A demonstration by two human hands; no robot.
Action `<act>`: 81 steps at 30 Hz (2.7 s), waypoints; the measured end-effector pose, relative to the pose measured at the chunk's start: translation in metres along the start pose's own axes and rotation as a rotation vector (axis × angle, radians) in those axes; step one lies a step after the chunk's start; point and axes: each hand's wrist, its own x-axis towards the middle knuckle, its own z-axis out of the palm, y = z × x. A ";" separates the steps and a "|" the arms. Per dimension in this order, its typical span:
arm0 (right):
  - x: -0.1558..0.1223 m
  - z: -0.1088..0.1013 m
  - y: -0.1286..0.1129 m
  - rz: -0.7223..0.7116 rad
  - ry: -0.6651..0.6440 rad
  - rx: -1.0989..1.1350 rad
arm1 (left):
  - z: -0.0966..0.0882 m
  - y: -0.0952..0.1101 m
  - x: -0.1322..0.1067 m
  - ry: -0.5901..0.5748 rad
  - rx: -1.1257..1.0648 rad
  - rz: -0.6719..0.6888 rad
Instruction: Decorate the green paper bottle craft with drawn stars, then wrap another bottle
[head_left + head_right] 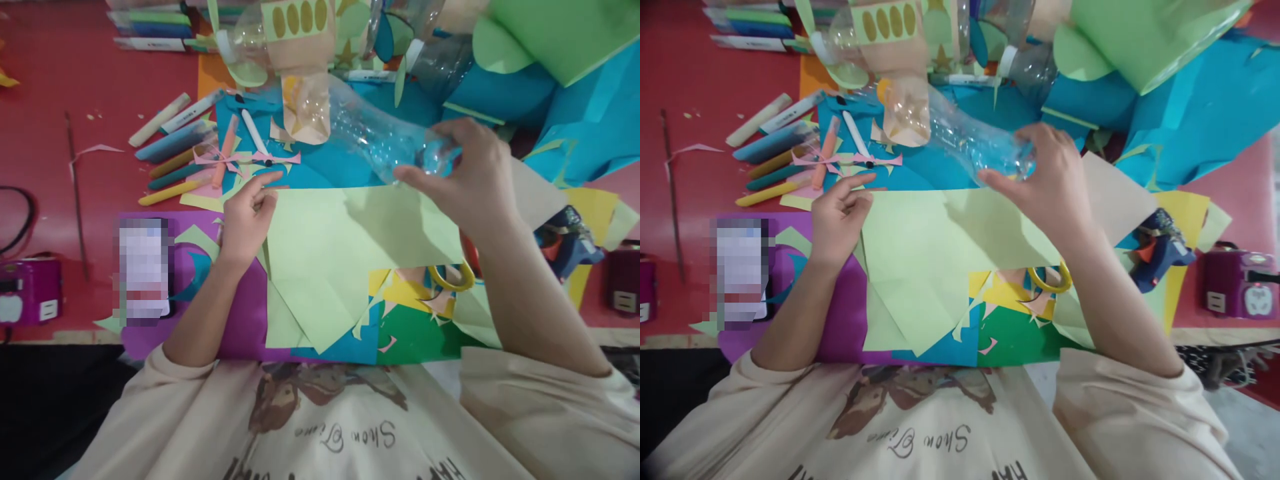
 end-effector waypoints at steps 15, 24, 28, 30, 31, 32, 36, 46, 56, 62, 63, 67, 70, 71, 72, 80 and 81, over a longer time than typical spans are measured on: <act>-0.067 0.019 -0.027 -0.019 -0.675 0.292 | 0.010 -0.007 0.013 -0.042 -0.360 0.055; -0.059 0.043 -0.036 -0.052 -0.591 0.518 | 0.022 -0.007 0.002 -0.141 -0.653 0.040; -0.062 0.055 -0.032 -0.083 -0.502 0.536 | 0.029 -0.013 -0.005 -0.149 -0.499 0.225; -0.064 0.061 -0.029 -0.118 -0.458 0.549 | 0.031 -0.017 -0.008 -0.174 -0.414 0.303; -0.065 0.064 -0.028 -0.139 -0.439 0.559 | 0.032 -0.019 -0.010 -0.182 -0.369 0.351; -0.066 0.067 -0.027 -0.162 -0.421 0.570 | 0.032 -0.020 -0.011 -0.185 -0.312 0.395; -0.071 0.073 -0.025 -0.247 -0.367 0.600 | 0.031 -0.016 -0.016 -0.186 -0.106 0.496; -0.085 0.077 -0.025 -0.409 -0.269 0.575 | 0.034 -0.010 -0.023 -0.222 -0.013 0.461; -0.078 0.081 -0.020 -0.342 -0.273 0.630 | 0.035 -0.007 -0.023 -0.236 0.001 0.459; -0.072 0.074 -0.022 -0.225 -0.315 0.739 | 0.039 -0.006 -0.024 -0.209 -0.027 0.508; -0.071 0.074 -0.022 -0.211 -0.319 0.758 | 0.040 -0.005 -0.024 -0.201 -0.038 0.516; -0.066 0.077 -0.021 -0.182 -0.320 0.846 | 0.044 0.000 -0.025 -0.143 -0.045 0.484; -0.063 0.077 -0.020 -0.166 -0.300 0.877 | 0.046 0.000 -0.023 -0.097 -0.037 0.469; -0.063 0.075 -0.020 -0.159 -0.286 0.866 | 0.047 0.000 -0.022 -0.089 -0.034 0.476; -0.063 0.074 -0.020 -0.151 -0.274 0.848 | 0.047 -0.001 -0.020 -0.086 -0.034 0.487; -0.069 0.068 -0.021 -0.158 -0.259 0.764 | 0.052 0.000 -0.012 -0.127 -0.027 0.526; -0.070 0.068 -0.022 -0.170 -0.255 0.759 | 0.052 0.001 -0.012 -0.134 -0.031 0.521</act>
